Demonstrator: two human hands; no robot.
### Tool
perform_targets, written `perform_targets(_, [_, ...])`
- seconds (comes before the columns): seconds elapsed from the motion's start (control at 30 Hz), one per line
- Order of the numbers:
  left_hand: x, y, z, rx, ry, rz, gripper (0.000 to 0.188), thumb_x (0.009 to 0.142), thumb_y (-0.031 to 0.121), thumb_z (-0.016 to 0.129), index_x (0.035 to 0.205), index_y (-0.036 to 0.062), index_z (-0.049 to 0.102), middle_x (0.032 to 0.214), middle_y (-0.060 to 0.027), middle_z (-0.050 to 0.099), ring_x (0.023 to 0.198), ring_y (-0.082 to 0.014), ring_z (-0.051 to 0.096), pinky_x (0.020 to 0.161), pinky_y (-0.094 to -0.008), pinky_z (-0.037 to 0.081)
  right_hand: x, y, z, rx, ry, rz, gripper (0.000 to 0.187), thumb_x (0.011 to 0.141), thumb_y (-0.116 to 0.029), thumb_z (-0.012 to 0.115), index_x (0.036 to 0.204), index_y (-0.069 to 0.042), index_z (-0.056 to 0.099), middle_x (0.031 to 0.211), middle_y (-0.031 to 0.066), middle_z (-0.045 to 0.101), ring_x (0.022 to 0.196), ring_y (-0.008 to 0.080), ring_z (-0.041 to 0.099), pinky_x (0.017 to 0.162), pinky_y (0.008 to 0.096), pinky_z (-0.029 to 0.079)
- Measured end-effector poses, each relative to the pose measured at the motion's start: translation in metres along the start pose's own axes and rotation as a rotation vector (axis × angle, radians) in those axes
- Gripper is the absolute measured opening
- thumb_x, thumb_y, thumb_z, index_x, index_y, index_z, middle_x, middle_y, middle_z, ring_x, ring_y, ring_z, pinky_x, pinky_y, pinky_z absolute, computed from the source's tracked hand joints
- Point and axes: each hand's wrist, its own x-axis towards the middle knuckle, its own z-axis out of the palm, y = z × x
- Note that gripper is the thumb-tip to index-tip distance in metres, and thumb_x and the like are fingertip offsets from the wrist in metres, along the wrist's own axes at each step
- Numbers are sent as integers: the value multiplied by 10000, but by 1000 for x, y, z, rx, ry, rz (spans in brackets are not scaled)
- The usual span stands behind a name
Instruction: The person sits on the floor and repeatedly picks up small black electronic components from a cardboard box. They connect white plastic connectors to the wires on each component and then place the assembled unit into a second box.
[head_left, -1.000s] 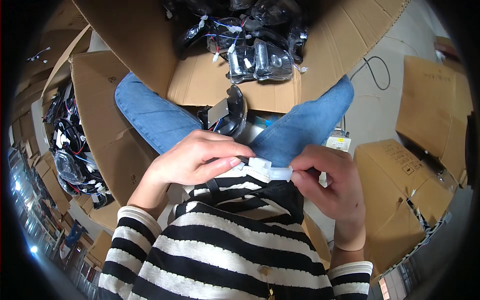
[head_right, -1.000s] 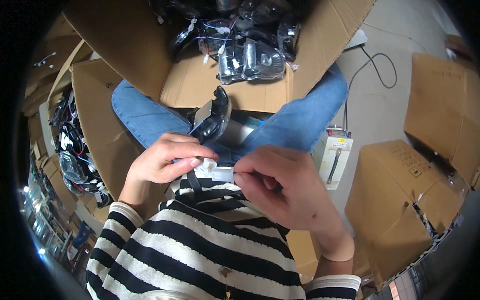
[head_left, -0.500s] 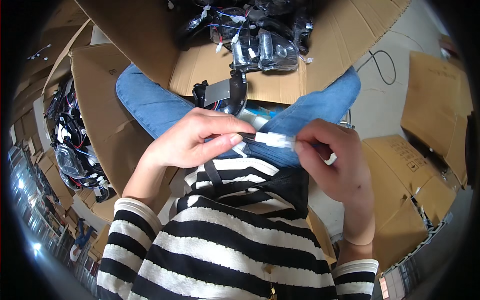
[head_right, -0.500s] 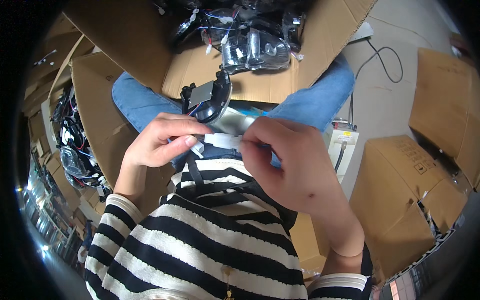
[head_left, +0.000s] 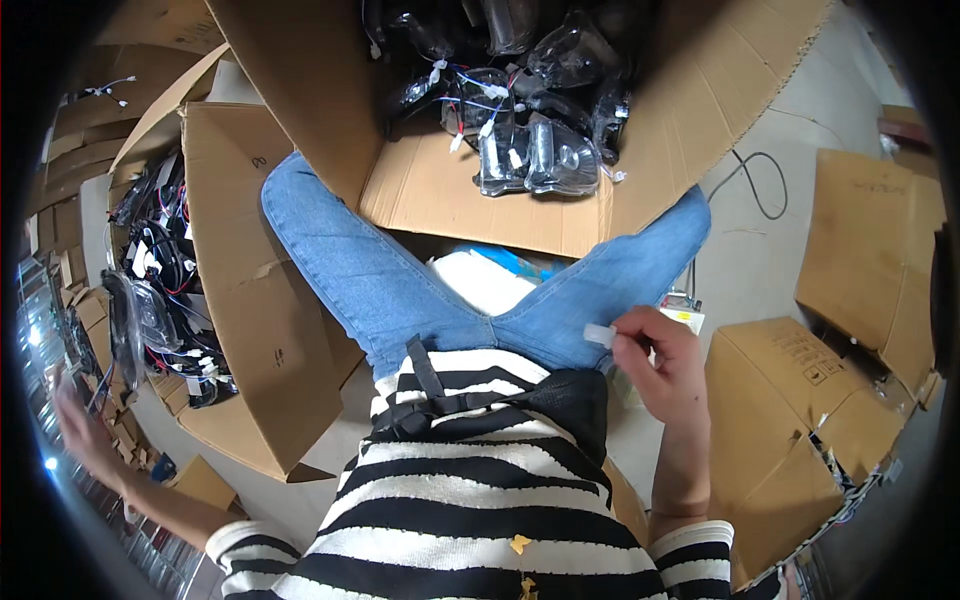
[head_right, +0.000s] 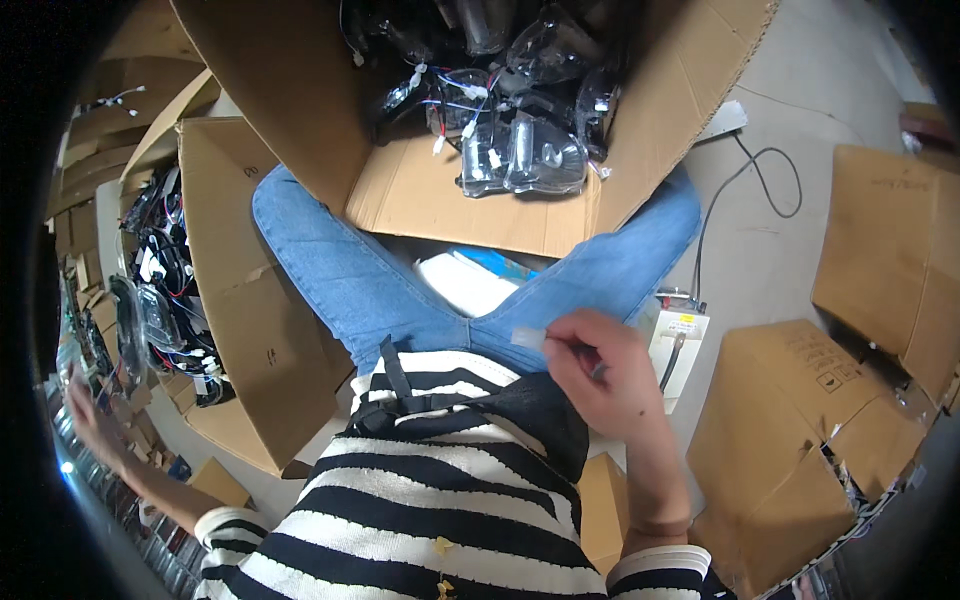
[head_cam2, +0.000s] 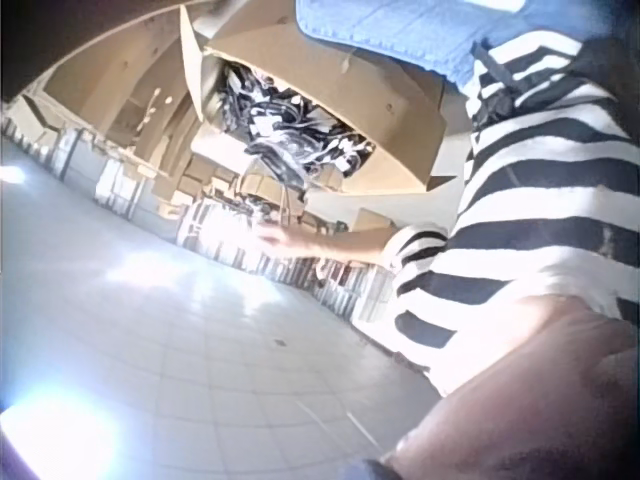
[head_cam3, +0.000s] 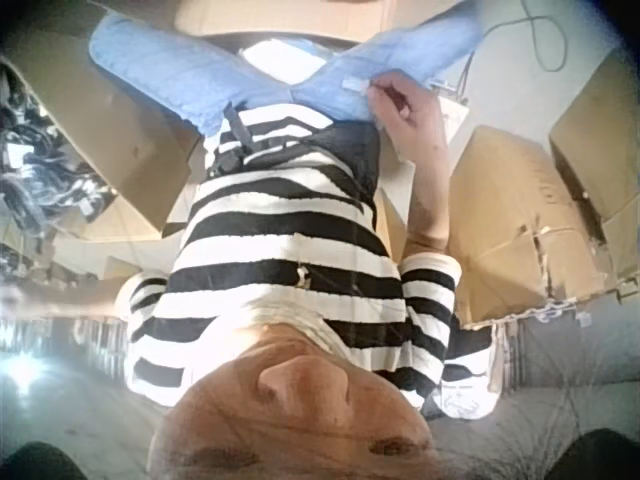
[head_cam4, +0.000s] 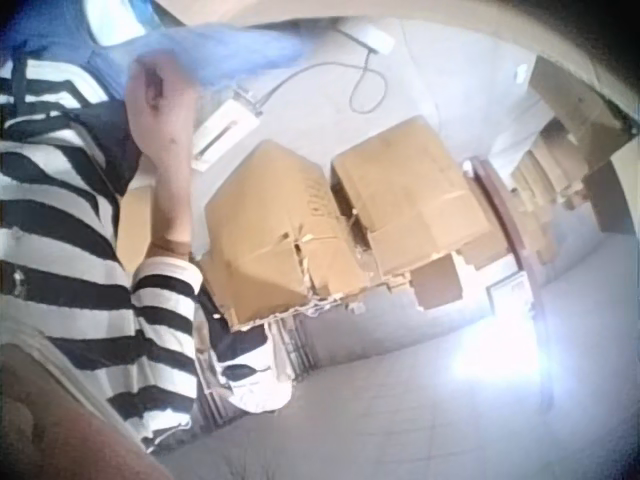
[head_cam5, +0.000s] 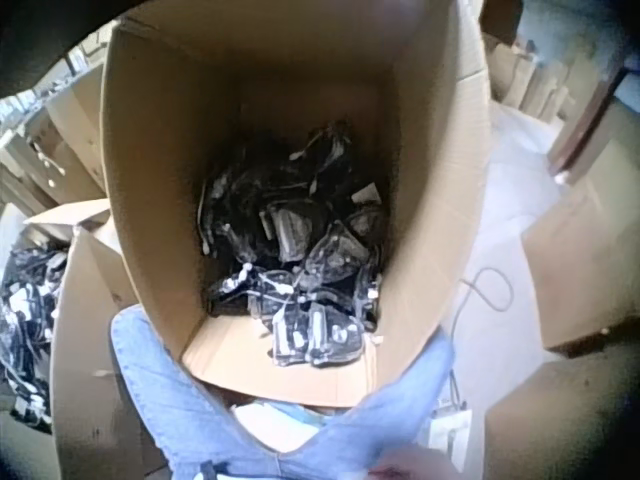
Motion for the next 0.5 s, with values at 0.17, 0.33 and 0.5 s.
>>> perform_targets(0.17, [-28, 85, 172, 65, -166, 533, 307, 772, 60, 536, 1075, 16, 509, 1075, -135, 520, 981, -232, 497, 854, -308, 369, -1, 0, 5, -34, 6, 26, 28, 746, -42, 540, 745, -14, 537, 596, 5, 483, 498, 51, 366, 448, 191, 291])
perform_targets(0.33, [-101, 214, 352, -692, -1215, 142, 356, 807, 301, 526, 944, -24, 578, 841, -97, 601, 778, -144, 553, 715, -256, 426, -10, 14, -3, 23, 42, 22, 29, 753, -45, 536, 744, -18, 536, 594, -4, 477, 492, 42, 358, 439, 190, 287])
perform_targets(0.5, [-154, 270, 472, -390, -1399, -126, 502, 680, 477, 593, 771, -15, 619, 681, -124, 604, 663, -187, 568, 649, -305, 437, -17, 37, -10, 130, 88, 129, 36, 766, -48, 531, 753, -14, 533, 602, -6, 478, 507, 28, 368, 442, 180, 288])
